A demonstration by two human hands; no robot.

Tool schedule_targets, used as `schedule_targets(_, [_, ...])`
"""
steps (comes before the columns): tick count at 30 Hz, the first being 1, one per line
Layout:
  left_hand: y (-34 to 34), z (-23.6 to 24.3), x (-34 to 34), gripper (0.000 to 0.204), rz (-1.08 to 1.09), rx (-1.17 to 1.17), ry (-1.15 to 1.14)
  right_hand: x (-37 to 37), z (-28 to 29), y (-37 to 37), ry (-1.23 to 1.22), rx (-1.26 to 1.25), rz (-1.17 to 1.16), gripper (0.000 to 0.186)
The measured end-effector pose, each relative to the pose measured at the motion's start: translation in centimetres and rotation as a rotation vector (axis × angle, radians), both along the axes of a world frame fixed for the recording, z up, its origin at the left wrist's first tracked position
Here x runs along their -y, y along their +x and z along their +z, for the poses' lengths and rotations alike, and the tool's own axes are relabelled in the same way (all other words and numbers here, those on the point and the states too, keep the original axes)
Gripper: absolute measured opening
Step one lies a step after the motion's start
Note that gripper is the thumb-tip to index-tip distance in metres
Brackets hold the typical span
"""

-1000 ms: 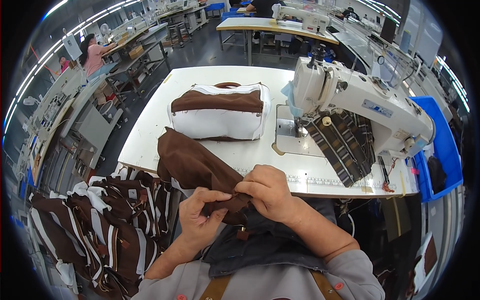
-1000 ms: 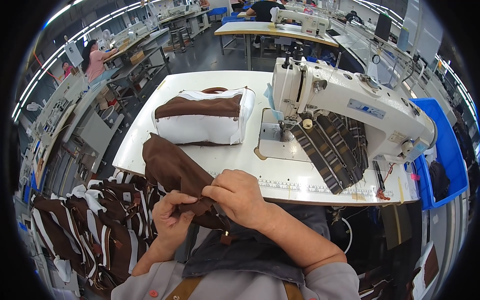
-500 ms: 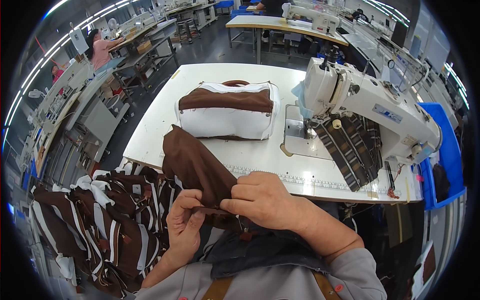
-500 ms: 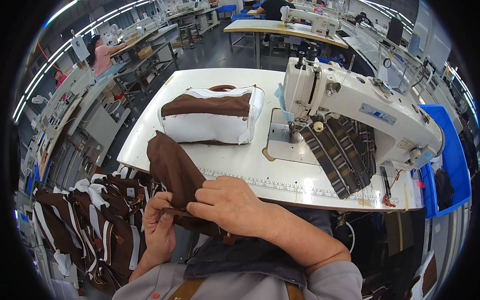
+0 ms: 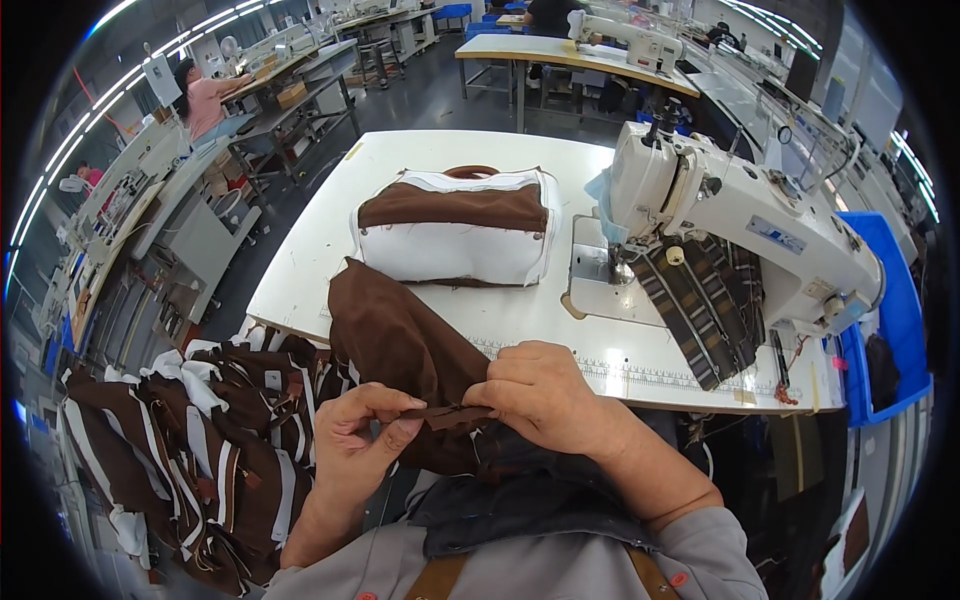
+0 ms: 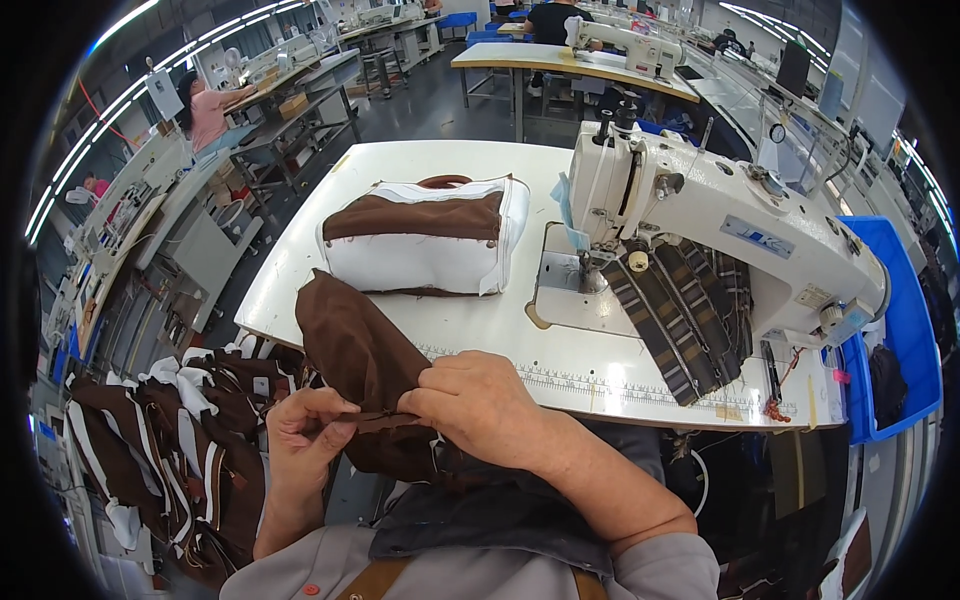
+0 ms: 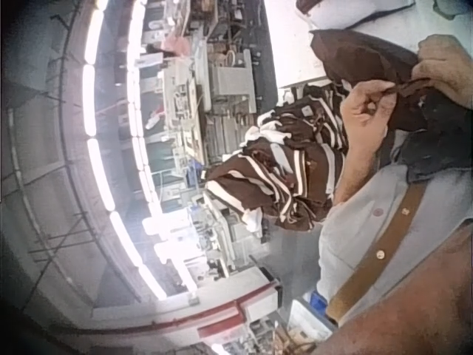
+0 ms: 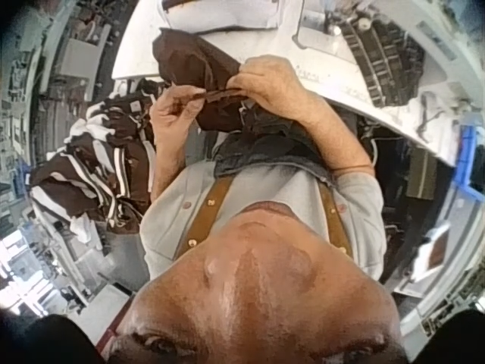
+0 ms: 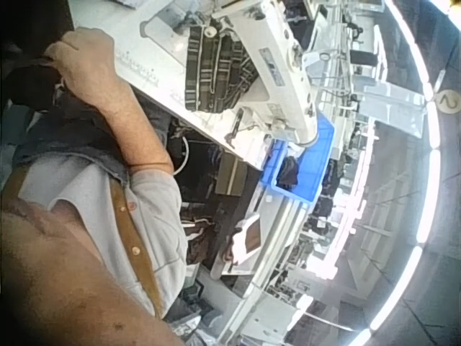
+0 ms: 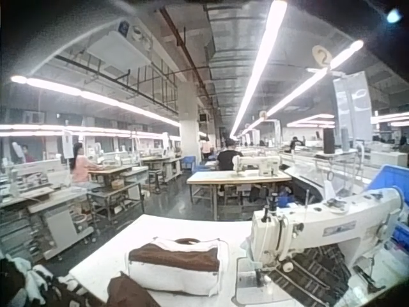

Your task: The recorder is sewing various brown and white fabric components to assemble bags using an industrial sewing machine.

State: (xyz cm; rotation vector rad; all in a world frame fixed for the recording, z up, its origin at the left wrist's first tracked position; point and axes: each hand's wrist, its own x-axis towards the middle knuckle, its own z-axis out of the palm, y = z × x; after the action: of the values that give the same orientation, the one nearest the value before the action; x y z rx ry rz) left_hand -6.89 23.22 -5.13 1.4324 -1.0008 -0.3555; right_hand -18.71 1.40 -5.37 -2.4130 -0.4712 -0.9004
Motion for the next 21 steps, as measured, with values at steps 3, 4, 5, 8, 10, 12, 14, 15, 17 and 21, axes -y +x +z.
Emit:
schedule_targets(3, [-0.3, 0.2, 0.2, 0.011, 0.001, -0.348, 0.012, 0.0, -0.2, 0.0, -0.004, 0.015, 0.008, 0.022])
schedule_targets(4, [-0.1, 0.0, 0.5, 0.012, -0.023, -0.275, -0.062, 0.0, -0.1, 0.0, -0.015, 0.017, 0.016, 0.022])
schedule_targets(5, [0.1, -0.2, 0.7, 0.013, -0.046, -0.201, -0.137, 0.1, -0.1, 0.0, -0.015, 0.018, 0.02, 0.022])
schedule_targets(8, [0.6, -0.8, 0.7, 0.014, -0.085, -0.13, -0.137, 0.3, -0.2, -0.1, 0.016, -0.012, 0.014, 0.022])
schedule_targets(10, [0.6, -1.4, 0.5, 0.013, -0.08, -0.129, -0.134, 0.3, -0.2, -0.2, 0.013, -0.009, 0.009, 0.022])
schedule_targets(12, [1.0, -1.9, 0.2, 0.014, -0.074, -0.126, -0.13, 0.2, -0.2, -0.1, 0.012, -0.011, 0.01, 0.021])
schedule_targets(14, [1.9, -2.5, 0.1, 0.023, -0.1, -0.123, -0.134, 0.3, -0.3, 0.1, 0.008, -0.014, 0.008, 0.02])
schedule_targets(15, [2.3, -2.3, -0.1, 0.023, -0.1, -0.123, -0.136, 0.4, -0.5, 0.2, 0.011, -0.006, 0.0, 0.02])
schedule_targets(17, [3.2, -1.6, -0.4, 0.031, -0.062, -0.054, -0.101, 0.7, -0.8, 0.2, 0.013, -0.001, -0.008, 0.019])
schedule_targets(21, [2.2, -1.2, 0.1, 0.034, 0.046, 0.039, -0.082, 0.9, -0.5, -0.1, 0.098, -0.032, 0.002, 0.02])
